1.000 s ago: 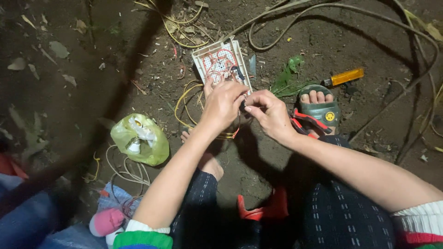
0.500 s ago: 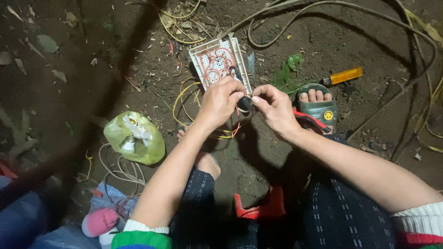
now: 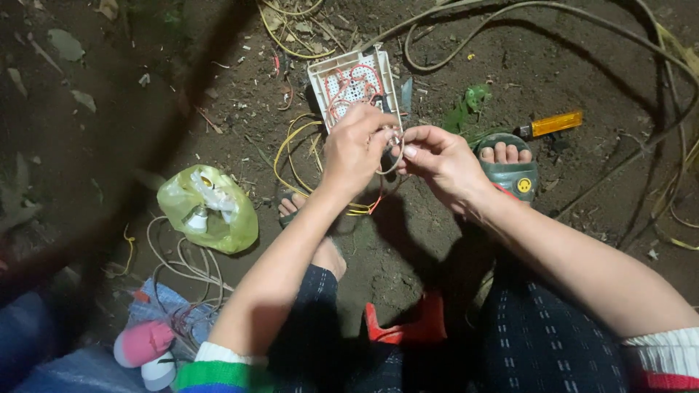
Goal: Connecting electrical wires to a terminal block inside a plastic enclosure using pliers and a lighter.
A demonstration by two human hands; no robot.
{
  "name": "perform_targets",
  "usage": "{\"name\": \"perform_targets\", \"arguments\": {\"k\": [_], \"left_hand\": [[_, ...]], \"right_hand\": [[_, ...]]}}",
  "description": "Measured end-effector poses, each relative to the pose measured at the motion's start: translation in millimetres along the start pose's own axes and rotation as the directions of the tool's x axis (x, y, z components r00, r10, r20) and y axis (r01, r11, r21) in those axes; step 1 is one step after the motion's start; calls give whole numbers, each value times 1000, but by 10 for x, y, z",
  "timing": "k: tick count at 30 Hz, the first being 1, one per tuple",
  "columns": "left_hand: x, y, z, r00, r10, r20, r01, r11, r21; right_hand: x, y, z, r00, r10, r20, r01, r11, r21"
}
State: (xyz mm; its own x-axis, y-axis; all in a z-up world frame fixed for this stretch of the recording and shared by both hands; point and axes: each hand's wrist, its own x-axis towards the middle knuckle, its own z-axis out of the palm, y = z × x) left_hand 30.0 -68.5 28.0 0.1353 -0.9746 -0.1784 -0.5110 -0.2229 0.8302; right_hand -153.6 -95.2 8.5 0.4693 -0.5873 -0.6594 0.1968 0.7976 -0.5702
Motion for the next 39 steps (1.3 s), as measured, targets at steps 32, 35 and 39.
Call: {"name": "perform_targets", "arguments": {"k": [32,35,39], "left_hand": [[-40,126,136,874,-386,296,451,417,-789],[-50,-27,206,851,-458,258,488,506,-711],[47,23,118,953,-300,54,293,853,-432]], "right_hand": [[73,-275,135,972,67,-227,-64,998,17],[29,-307,139,986,-44,-161,2,968,-253],[11,-253,143,986,-165,-22,134,861,-490]]}}
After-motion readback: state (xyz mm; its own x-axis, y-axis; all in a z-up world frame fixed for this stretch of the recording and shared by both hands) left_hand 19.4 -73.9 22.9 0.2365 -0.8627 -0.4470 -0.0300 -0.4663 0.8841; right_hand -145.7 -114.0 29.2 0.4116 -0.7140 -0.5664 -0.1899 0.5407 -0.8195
